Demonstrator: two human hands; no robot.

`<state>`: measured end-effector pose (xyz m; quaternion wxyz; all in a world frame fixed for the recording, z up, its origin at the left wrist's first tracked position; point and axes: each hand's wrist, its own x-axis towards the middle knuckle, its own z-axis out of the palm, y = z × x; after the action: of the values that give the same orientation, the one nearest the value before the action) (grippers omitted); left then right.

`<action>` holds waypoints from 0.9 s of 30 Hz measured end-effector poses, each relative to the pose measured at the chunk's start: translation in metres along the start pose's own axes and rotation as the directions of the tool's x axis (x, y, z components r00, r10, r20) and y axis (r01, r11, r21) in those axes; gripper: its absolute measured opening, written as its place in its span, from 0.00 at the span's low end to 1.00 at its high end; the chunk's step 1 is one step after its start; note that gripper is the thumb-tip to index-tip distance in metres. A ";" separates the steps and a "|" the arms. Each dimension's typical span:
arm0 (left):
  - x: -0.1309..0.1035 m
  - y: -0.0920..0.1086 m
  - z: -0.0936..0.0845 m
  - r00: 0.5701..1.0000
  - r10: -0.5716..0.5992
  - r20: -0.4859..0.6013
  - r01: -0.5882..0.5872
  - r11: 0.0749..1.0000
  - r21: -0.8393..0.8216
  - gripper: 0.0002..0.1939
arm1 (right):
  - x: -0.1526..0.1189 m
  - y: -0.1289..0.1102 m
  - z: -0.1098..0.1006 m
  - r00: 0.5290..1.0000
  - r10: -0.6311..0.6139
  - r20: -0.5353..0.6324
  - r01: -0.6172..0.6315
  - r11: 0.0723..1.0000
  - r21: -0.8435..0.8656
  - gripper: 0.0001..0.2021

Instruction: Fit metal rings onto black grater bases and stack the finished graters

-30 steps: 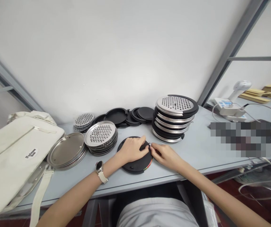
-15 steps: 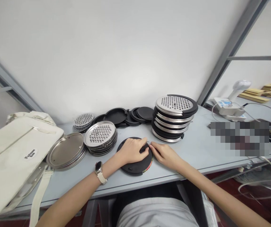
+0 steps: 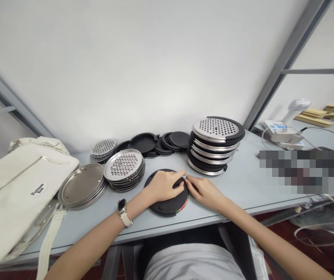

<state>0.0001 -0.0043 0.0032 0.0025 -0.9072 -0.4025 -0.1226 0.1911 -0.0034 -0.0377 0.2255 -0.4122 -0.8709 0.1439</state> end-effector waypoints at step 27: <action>0.001 -0.002 0.002 1.000 0.000 -0.015 -0.001 0.998 -0.060 0.10 | 0.000 -0.002 -0.002 1.000 -0.006 -0.010 0.007 1.000 0.025 0.13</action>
<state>-0.0005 -0.0020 0.0008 -0.0220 -0.9060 -0.3983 -0.1414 0.1906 -0.0052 -0.0353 0.2356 -0.4072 -0.8692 0.1521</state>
